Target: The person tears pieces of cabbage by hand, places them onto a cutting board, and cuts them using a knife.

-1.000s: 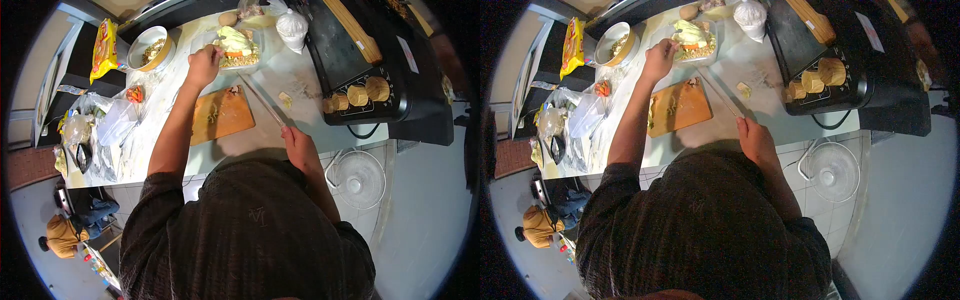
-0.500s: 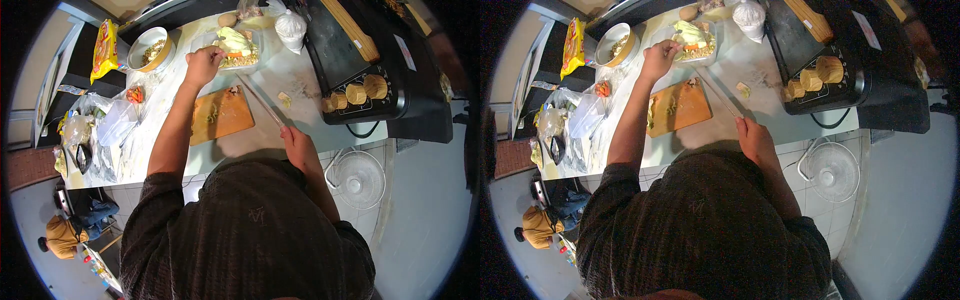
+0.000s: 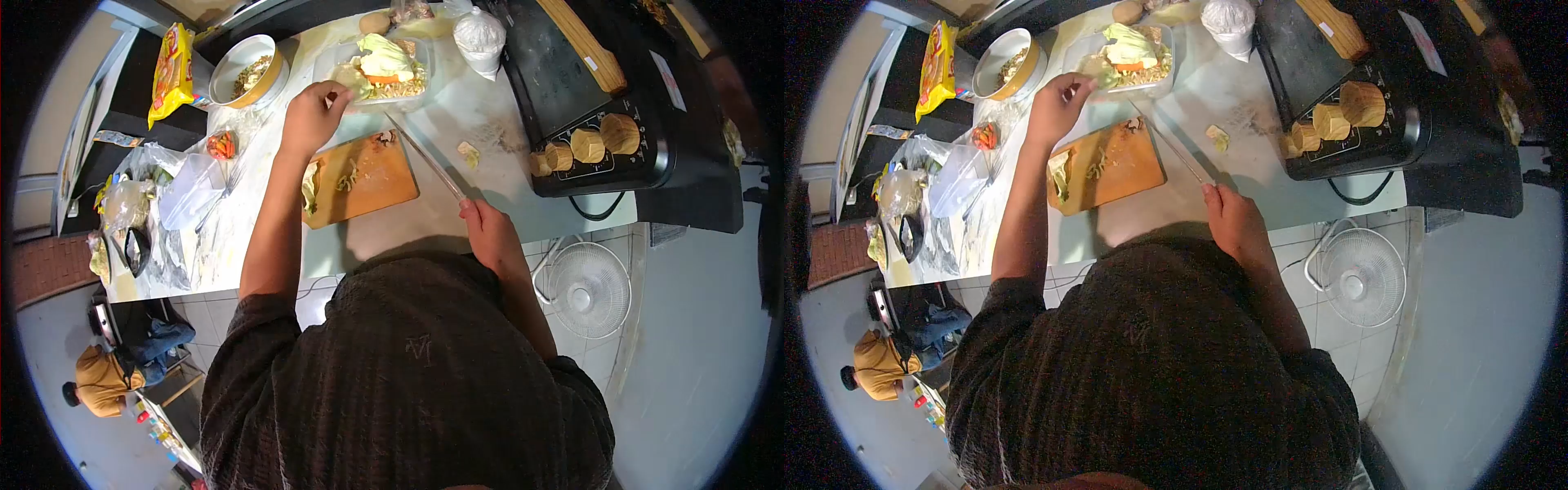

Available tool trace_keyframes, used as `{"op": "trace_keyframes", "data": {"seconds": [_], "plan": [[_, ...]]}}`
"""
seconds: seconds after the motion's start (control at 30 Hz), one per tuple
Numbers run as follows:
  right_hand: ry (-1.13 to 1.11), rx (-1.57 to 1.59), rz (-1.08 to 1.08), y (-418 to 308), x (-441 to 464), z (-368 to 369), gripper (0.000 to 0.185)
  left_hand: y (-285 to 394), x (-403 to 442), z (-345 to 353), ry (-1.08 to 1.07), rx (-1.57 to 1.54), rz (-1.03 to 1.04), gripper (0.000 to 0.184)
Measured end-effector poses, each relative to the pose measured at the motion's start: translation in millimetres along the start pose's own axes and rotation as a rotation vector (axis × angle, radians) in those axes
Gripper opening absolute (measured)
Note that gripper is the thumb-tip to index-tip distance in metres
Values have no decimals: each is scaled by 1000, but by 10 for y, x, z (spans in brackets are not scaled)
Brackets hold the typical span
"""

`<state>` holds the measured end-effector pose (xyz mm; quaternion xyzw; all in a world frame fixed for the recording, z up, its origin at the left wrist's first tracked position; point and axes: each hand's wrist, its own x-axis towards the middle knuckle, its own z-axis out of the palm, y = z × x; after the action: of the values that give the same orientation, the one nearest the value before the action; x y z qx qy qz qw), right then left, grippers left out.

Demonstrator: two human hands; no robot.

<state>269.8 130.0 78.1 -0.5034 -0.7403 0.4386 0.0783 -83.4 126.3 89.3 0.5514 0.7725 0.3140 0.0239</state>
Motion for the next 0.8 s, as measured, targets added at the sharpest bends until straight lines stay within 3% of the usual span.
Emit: {"op": "trace_keyframes", "data": {"seconds": [0.1, 0.17, 0.27, 0.43, 0.6, 0.8], "plan": [[-7, 18, -5, 46, 0, 28, 41, 9, -361, -170, -109, -75, -78, 27], [-4, 35, -15, 41, -1, 33, 41, 47, -663, -272, -304, 195, -38, 37], [-38, 23, 10, -8, 5, 14, 41, 36, -1069, -219, -381, 265, -86, 44], [-90, -10, 22, -22, 66, 25, 43, 250, -1385, -100, -261, 291, -160, 43], [-100, 11, 14, -36, 62, 37, 43, 137, -1567, 120, -77, 359, -164, 26], [-79, 22, -22, 36, 81, 84, 43, 114, -1598, 215, -19, 351, -179, 17]]}}
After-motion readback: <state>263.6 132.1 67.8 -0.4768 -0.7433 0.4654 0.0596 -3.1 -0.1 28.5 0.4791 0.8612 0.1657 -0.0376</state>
